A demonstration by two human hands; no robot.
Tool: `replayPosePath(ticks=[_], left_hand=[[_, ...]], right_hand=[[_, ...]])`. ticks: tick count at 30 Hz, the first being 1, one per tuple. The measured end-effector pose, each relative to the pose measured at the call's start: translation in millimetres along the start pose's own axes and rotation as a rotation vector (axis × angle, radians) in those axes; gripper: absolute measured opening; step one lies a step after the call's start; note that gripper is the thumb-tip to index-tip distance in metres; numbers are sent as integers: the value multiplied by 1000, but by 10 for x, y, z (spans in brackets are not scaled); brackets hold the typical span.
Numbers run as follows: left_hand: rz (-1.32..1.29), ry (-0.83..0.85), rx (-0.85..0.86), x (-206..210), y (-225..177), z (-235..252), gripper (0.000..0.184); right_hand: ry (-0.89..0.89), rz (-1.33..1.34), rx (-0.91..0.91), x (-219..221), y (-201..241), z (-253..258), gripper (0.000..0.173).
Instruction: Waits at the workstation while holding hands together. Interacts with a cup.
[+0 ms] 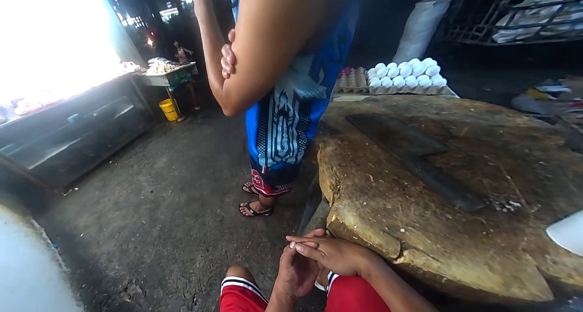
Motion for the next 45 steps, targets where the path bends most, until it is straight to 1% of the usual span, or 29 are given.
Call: replayPosePath(ticks=[5,8,12,17,20,22,29,33,39,45], left_hand=[[-16,46,-24,-88,27,-8,59],[-20,26,-6,-53,7,-10,54],[-36,29,-27,-131,44,-32,58],[-43,24,-8,-107,33,-29,54],[-19,22,-4,-67,24,-16,63],[-16,22,-8,-62,21,-7,64],[-1,65,-6,-22,12,14,59],[-23,66,-6,-11,12,16,59],[-40,81,-5,-27,22,12,57],[-26,66,-10,-79,31,7,59]], right_hand=[[-13,7,6,43,-103,46,64],[-2,12,1,40,-79,43,62],[3,-16,4,77,-137,65,61],[2,-28,3,67,-122,57,60],[1,-45,14,33,-80,31,59],[-7,-47,27,9,-64,19,60],[-34,-42,23,10,-88,38,66],[-27,18,39,5,-86,40,64],[-28,28,34,34,-127,60,65],[-16,58,55,63,-168,76,65]])
Point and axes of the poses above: each hand's wrist, its own z-axis towards the middle knuckle, its own x-axis out of the palm, y = z × x, the point moved 10 cm from there along z, towards the middle knuckle, and after that the axes turned 14 degrees about -z, right-handed, at the moved point
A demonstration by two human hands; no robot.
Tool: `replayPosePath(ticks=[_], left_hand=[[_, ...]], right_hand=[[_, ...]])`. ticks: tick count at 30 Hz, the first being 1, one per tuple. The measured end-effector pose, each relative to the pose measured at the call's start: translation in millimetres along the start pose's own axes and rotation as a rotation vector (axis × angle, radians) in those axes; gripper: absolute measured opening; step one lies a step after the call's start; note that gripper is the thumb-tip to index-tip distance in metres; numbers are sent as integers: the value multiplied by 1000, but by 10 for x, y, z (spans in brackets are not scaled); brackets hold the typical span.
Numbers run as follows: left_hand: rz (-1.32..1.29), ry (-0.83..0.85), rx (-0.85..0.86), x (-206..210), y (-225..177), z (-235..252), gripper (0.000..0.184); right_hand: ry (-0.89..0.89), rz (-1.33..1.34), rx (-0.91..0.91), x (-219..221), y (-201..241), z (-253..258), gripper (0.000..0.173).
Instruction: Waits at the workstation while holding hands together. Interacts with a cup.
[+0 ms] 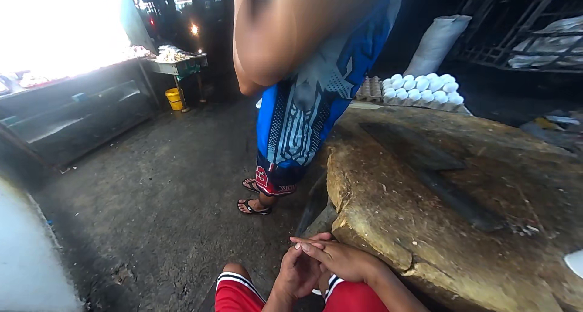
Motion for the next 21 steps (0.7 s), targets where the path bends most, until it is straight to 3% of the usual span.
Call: replayPosePath(ticks=[12,21], left_hand=[[18,-47,1,-46,0,-5,59],[-28,-33,19,21,-24,-23,52]], right_hand=[[-6,-12,25,-12,-1,-11,67],[33,10,29,2,83,-38,58]])
Point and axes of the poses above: each hand's wrist, its own z-axis towards the middle knuckle, its own x-axis out of the palm, y = z × x, the point moved 10 cm from there along z, towards the middle knuckle, and after that the axes turned 14 degrees about -z, right-handed, at the moved point
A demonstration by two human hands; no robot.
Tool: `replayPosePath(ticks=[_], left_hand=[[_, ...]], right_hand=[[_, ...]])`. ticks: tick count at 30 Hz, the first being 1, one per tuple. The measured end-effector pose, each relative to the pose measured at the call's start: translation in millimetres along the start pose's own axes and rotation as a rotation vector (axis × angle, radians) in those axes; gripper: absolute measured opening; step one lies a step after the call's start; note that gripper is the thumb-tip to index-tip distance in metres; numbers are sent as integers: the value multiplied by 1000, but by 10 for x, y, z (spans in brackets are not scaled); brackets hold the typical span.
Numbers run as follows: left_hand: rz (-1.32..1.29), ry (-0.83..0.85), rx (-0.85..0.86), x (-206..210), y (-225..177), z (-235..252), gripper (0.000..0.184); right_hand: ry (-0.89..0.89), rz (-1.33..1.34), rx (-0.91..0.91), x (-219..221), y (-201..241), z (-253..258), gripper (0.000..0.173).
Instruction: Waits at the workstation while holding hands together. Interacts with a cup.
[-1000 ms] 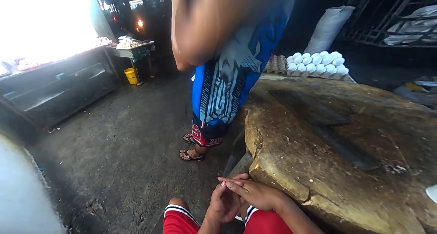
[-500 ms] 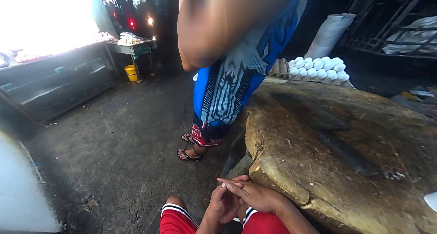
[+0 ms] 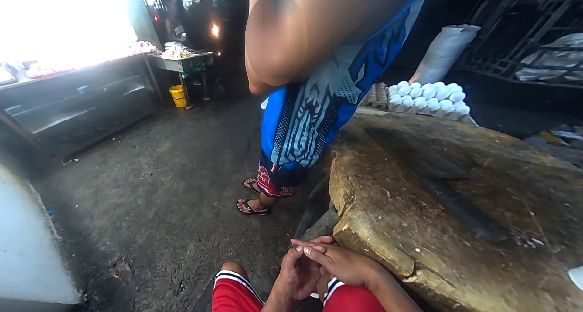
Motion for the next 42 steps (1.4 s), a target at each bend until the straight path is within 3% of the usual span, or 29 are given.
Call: replayPosePath(ticks=[8,19,42], left_hand=[[67,8,-9,61,2,13,70],[22,-6,2,24,-16,4,49],[25,10,-49,-49,23,10,59]], right_hand=[[7,7,15,29,-90,46,58],[-25,45,-19,12,-30,35,61],[-30,-23,-59,1,-41,46,64]])
Point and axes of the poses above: each hand's wrist, its own z-axis towards the middle knuckle, its own x-axis out of the palm, y = z × x, the point moved 10 cm from there along z, towards the middle knuckle, and after that the axes turned 14 degrees about -z, right-handed, at the moved point
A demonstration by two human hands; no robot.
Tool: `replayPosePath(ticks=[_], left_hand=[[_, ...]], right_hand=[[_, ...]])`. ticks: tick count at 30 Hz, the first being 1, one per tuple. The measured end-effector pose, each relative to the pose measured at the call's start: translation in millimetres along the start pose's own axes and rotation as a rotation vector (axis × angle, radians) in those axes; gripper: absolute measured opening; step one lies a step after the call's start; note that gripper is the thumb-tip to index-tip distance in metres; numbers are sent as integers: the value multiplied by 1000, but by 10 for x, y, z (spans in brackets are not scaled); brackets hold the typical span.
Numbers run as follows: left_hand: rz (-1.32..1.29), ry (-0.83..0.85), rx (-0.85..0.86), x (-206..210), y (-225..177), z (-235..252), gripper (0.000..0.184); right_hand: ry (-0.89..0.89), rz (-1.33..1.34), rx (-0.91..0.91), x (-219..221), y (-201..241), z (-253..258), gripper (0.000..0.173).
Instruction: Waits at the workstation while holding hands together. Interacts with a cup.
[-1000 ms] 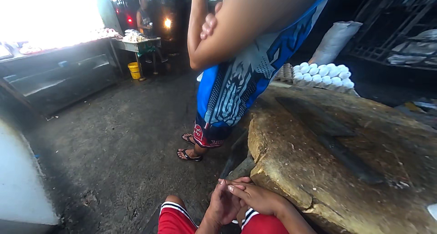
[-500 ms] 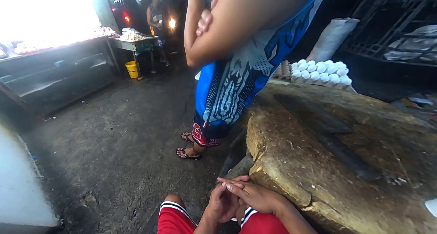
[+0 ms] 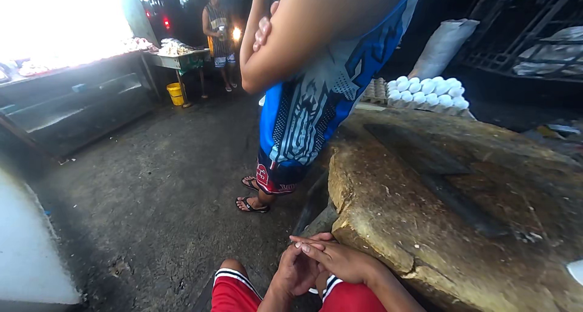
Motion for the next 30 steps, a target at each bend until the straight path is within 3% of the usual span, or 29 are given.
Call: replayPosePath(ticks=[18,30], left_hand=[[-1,-56,3,46,-40,-3,51],[22,-28,23,63,-21,-2,58]], right_hand=[[-4,73,23,3,16,2,61],[17,27,27,-3,19,-13,58]])
Point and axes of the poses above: each hand's wrist, its own z-axis towards the middle knuckle, its own x-axis out of the palm, y = z × x, the point moved 10 cm from there along z, towards the middle knuckle, and after that the axes turned 14 degrees about -z, right-handed, at the moved point
